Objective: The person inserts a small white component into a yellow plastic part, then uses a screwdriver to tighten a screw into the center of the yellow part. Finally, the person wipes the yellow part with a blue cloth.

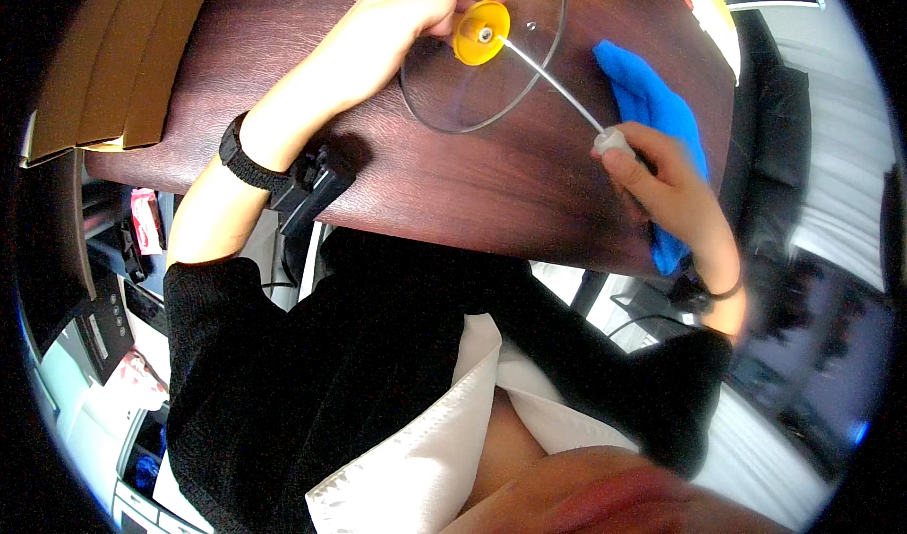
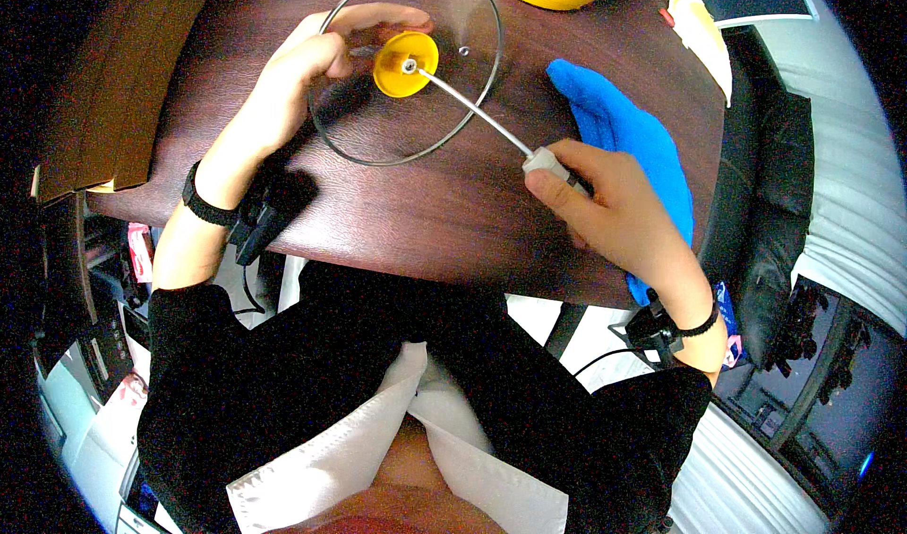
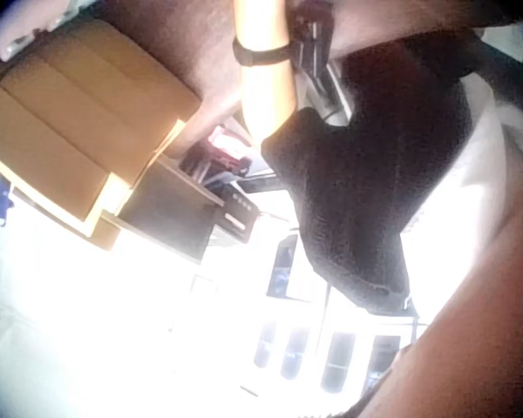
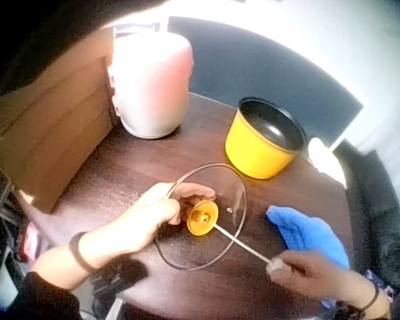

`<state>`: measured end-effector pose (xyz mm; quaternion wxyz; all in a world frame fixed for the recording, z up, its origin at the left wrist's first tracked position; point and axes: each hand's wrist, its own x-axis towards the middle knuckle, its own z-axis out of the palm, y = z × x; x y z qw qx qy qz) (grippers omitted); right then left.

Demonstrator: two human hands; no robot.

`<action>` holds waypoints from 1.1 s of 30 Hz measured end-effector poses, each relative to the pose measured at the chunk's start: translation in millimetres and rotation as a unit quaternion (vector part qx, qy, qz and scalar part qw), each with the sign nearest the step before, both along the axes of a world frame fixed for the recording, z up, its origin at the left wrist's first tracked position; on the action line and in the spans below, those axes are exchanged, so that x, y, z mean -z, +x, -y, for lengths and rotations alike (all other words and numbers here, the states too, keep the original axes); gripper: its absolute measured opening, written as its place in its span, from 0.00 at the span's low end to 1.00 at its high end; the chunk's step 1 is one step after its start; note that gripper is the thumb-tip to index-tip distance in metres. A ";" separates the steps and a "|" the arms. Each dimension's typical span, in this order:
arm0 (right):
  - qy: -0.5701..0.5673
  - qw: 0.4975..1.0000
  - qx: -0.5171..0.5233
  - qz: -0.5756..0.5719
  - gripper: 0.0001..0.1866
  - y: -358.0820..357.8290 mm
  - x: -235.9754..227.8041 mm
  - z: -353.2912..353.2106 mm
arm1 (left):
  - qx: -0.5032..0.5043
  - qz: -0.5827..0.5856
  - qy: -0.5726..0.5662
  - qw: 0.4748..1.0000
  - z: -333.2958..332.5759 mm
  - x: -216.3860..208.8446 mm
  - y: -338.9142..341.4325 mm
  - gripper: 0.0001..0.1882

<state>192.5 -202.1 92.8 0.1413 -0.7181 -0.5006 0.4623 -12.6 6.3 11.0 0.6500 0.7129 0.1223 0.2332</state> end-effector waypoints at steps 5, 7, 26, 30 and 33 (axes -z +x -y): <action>0.145 0.965 -0.059 0.210 0.15 -3.9 -0.9 -7.4 | 0.001 0.006 0.011 1.000 -1.8 2.4 -2.1 0.32; 0.127 0.967 -0.056 0.213 0.15 -7.0 -5.4 -10.3 | -0.003 0.008 -0.021 1.000 -0.9 2.4 -1.4 0.32; 0.201 0.934 -0.122 0.268 0.15 -4.1 1.6 -10.6 | -0.003 0.015 0.000 1.000 0.0 0.3 -1.4 0.32; 0.188 0.942 -0.112 0.256 0.16 -7.7 -3.5 -13.5 | -0.006 0.014 -0.002 1.000 0.6 0.6 -1.3 0.32; 0.190 0.943 -0.122 0.244 0.16 -5.6 -4.4 -17.7 | 0.007 0.018 0.018 1.000 -0.5 1.1 -2.8 0.32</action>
